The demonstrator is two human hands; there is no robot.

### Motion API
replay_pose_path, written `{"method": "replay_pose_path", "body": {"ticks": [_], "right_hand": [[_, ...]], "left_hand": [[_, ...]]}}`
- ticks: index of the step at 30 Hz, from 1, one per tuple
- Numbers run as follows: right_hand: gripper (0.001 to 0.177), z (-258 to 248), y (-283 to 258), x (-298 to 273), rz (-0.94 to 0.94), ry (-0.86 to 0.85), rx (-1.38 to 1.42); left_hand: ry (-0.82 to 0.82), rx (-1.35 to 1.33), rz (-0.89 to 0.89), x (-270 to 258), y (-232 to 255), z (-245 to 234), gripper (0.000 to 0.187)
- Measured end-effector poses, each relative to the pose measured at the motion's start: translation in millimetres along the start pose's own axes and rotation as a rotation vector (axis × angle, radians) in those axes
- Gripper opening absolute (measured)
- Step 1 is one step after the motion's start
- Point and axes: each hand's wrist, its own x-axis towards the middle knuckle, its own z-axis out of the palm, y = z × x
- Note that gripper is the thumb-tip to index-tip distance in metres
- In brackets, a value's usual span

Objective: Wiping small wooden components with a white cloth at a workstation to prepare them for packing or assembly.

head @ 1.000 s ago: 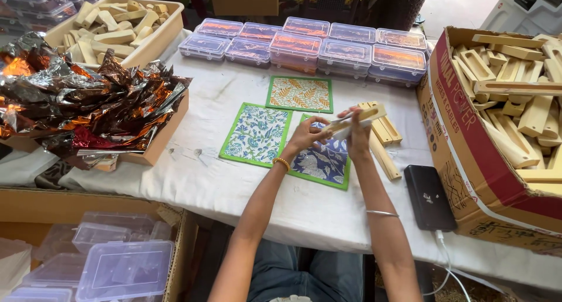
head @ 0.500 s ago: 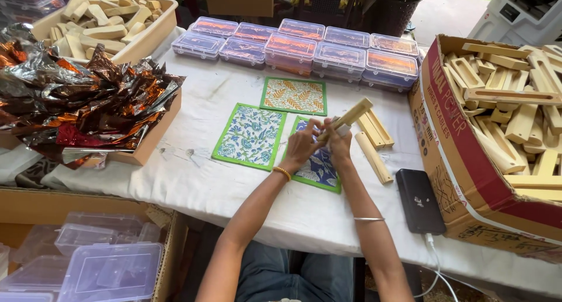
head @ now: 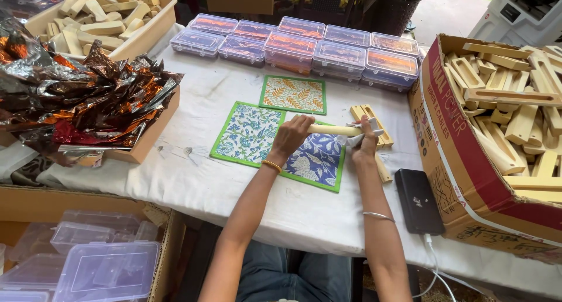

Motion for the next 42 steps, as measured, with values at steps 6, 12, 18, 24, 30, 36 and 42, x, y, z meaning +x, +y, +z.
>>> {"method": "replay_pose_path", "body": {"ticks": [6, 12, 18, 24, 30, 36, 42], "right_hand": [[0.034, 15.0, 13.9, -15.8, -0.097, 0.039, -0.13], [0.038, 17.2, 2.6, -25.7, -0.017, -0.188, -0.41], [0.036, 4.6, -8.0, -12.2, -0.012, -0.118, -0.232], [0.031, 2.3, 2.8, -22.8, -0.116, -0.105, -0.431], [0.03, 16.9, -5.8, -31.9, -0.187, -0.146, -0.55], [0.035, 8.5, -1.5, -26.9, -0.184, -0.098, -0.633], [0.034, 11.1, -3.6, -43.0, -0.206, -0.105, -0.639]], "left_hand": [[0.11, 0.083, 0.03, -3.4, -8.6, -1.2, 0.024], [0.094, 0.14, -0.071, 15.0, 11.6, -39.1, 0.021], [0.013, 0.119, 0.511, -51.6, 153.3, -5.7, 0.007], [-0.747, -0.781, 0.641, -250.0, 261.4, -63.1, 0.022], [-1.152, -0.68, 0.34, -361.8, 250.6, -29.9, 0.03], [-1.069, -0.752, -0.157, -260.2, 229.3, -136.9, 0.032], [-1.038, -0.787, -0.03, -295.1, 202.7, -123.4, 0.033]]}}
